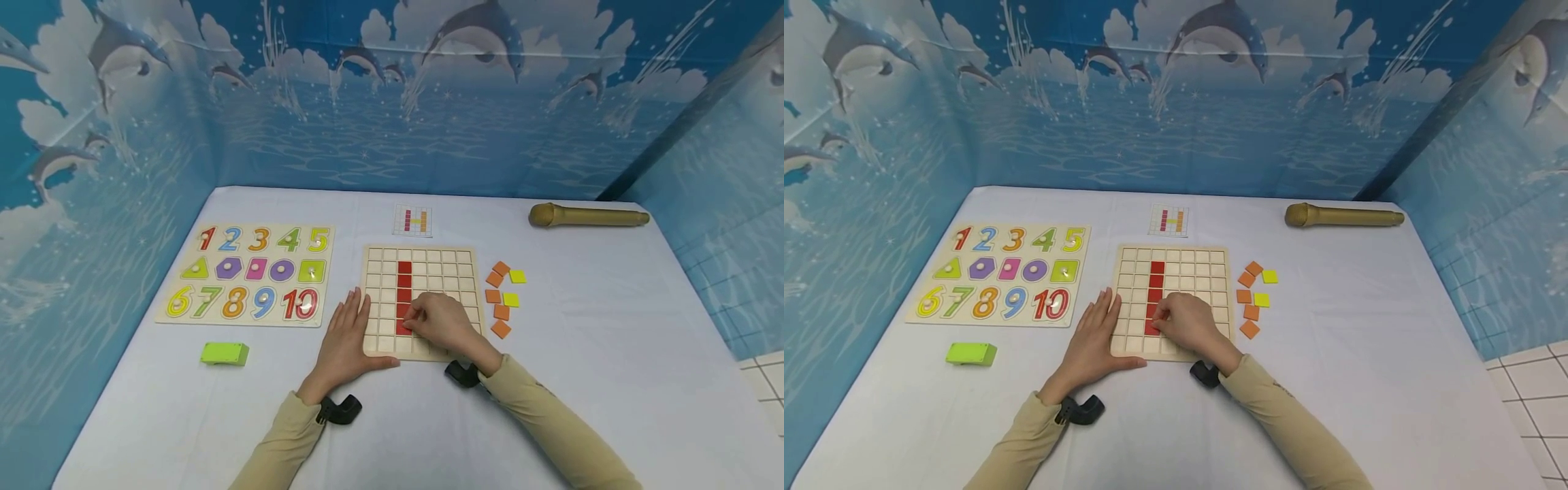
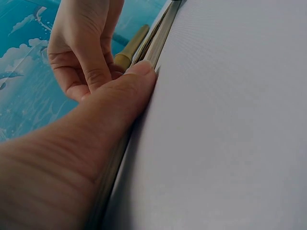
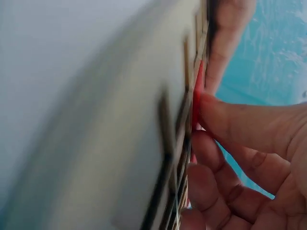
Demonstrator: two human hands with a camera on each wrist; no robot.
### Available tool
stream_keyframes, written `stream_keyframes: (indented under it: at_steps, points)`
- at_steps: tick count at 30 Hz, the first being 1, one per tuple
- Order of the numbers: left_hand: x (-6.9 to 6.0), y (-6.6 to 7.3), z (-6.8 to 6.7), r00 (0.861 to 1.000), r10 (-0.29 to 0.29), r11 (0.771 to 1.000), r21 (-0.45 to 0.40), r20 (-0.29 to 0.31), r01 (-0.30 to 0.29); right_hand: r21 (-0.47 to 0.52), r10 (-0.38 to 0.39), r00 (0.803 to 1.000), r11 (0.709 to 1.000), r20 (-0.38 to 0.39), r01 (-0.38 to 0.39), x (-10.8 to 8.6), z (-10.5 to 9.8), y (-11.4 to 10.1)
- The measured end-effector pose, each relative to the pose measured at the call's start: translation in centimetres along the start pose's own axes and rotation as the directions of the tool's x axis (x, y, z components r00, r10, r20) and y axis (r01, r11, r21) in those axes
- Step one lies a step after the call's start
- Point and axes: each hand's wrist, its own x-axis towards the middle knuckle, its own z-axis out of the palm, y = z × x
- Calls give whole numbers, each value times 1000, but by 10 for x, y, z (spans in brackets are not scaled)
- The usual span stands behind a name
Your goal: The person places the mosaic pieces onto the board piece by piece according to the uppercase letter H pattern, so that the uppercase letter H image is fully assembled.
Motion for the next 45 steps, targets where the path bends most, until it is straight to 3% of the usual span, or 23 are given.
stream_keyframes:
  at_steps: [5,16,25,29,33,38,45]
  points:
    - [0,0,0,1000,4,1000,-2,0,-4,3,26,1000,1000,0,-26,-1,1,-2]
    - [0,1,-2,1000,-2,1000,0,3,2,-10,-6,1000,1000,20,6,-2,-1,1]
    - [-1,0,-2,1000,-1,1000,11,7,1,16,-136,983,991,120,135,-9,-10,11]
    - [-1,0,-2,1000,-2,1000,8,6,2,77,-176,976,983,130,167,-12,-14,19]
    - [0,0,-2,1000,0,1000,5,6,0,160,-176,982,974,67,164,-13,-23,31]
    - [-1,-1,0,1000,2,1000,6,2,-2,206,-120,991,970,-63,130,-14,-42,49]
    - [-1,-2,1,1000,18,1000,-2,-14,-18,179,-9,968,982,-251,55,-16,-71,77]
